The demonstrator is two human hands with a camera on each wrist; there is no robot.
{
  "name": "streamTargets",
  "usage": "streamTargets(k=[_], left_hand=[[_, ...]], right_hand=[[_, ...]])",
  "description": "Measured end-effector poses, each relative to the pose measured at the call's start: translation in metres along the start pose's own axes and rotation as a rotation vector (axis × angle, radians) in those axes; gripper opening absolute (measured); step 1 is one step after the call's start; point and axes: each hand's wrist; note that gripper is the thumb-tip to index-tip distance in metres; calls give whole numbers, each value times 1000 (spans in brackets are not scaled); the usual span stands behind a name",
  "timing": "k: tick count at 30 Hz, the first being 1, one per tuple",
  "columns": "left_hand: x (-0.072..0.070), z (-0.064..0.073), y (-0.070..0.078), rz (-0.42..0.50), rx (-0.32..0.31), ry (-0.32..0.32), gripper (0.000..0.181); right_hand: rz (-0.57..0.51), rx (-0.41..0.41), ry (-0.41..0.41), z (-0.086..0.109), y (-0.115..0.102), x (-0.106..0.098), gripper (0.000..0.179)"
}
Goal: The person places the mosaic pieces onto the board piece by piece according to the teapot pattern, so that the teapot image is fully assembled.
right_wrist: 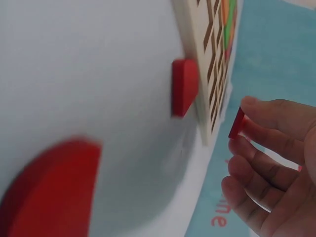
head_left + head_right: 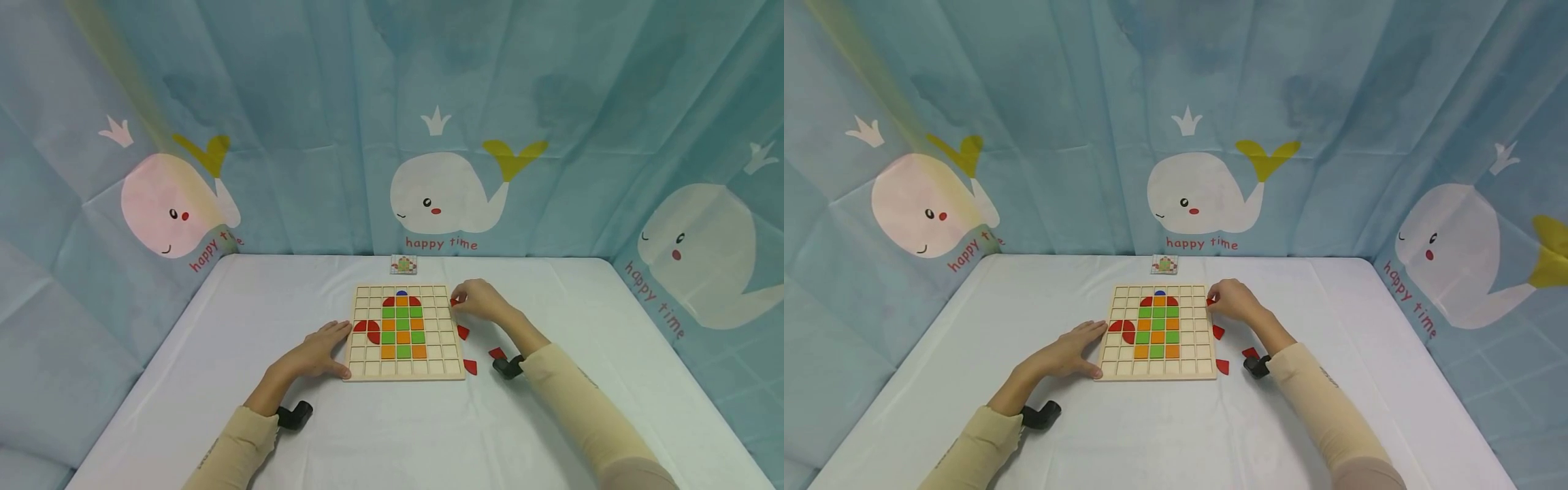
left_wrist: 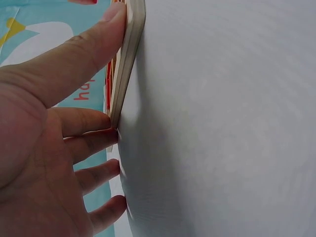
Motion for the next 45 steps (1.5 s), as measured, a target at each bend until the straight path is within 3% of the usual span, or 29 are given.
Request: streamTargets(k=[18,23,38,45], left_hand=[[0,-1,2,4,1,6,100],[0,1,3,8,2,7,100],[-5,5,5,14,32,9,99],[-1,1,3,14,2,1,100]], right_hand=[[37,-71,-42,-22,-30,20,21],[48,-58,-54,-27,-36,25,22],[26,-32,-84,-28,-41,28,17],[11,-62,-97,-24,-38,24,18]])
Point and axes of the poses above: each hand's wrist, its own z-axis away from the middle knuckle, its own x-axis out of the palm, y = z × x, and after that the axes turned 6 degrees about -y, right-handed
